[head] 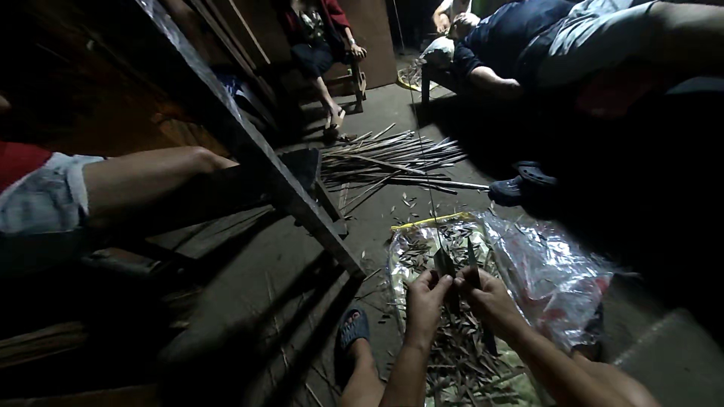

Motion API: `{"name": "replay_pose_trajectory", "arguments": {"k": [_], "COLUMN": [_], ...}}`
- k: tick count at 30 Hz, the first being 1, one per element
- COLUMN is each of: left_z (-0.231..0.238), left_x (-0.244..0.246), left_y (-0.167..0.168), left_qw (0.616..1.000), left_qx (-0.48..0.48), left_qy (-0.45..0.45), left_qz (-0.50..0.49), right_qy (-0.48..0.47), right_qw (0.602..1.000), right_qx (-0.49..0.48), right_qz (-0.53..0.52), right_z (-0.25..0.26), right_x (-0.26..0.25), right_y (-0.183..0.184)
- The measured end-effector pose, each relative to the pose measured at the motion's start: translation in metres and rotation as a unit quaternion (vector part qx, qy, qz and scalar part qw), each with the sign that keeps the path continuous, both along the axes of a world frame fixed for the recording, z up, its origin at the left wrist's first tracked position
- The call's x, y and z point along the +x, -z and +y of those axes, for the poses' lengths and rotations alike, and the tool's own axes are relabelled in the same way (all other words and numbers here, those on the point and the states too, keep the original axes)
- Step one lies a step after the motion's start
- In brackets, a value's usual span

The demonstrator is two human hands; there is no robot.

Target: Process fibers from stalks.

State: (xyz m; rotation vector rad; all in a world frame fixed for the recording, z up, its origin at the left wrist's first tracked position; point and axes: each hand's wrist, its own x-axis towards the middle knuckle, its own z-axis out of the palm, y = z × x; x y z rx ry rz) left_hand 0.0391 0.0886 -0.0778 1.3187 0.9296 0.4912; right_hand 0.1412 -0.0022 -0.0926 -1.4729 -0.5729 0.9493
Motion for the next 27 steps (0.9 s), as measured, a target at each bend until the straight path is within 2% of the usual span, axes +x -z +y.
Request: {"name": "replay_pose_trajectory", "arguments": {"k": [3, 5, 9, 15, 18, 21, 27], "left_z": [0.002, 0.003, 0.002, 0.002, 0.003, 0.003, 0.003], "left_x": [0.002, 0.003, 0.003, 0.002, 0.000, -0.002, -0.008], "left_y": [-0.002, -0.005, -0.003, -0.005, -0.006, -0.009, -0.021], "left_qw": [0.999, 0.999, 0.999, 0.999, 0.999, 0.998, 0.987], "left_qx": [0.013, 0.013, 0.004, 0.011, 0.010, -0.024, -0.146], "left_qy": [-0.027, -0.033, -0.034, -0.037, -0.046, -0.053, -0.048], "left_qz": [0.012, 0.031, 0.037, 0.036, 0.023, -0.010, -0.055], "right_qy": [-0.068, -0.077, -0.114, -0.098, -0.099, -0.103, -0.115], "right_qw": [0.997, 0.995, 0.993, 0.994, 0.995, 0.993, 0.958], "right_qx": [-0.026, -0.034, -0.009, 0.015, 0.022, 0.040, 0.077], "right_qz": [0.028, 0.045, 0.007, 0.039, 0.022, -0.034, -0.250], "right_z": [0.000, 0.000, -0.004, -0.003, -0.004, -0.004, -0.004], "right_x": [0.006, 0.005, 0.003, -0.001, 0.002, 0.006, 0.014], "right_y": [-0.001, -0.004, -0.008, -0.012, -0.008, -0.001, 0.016]}}
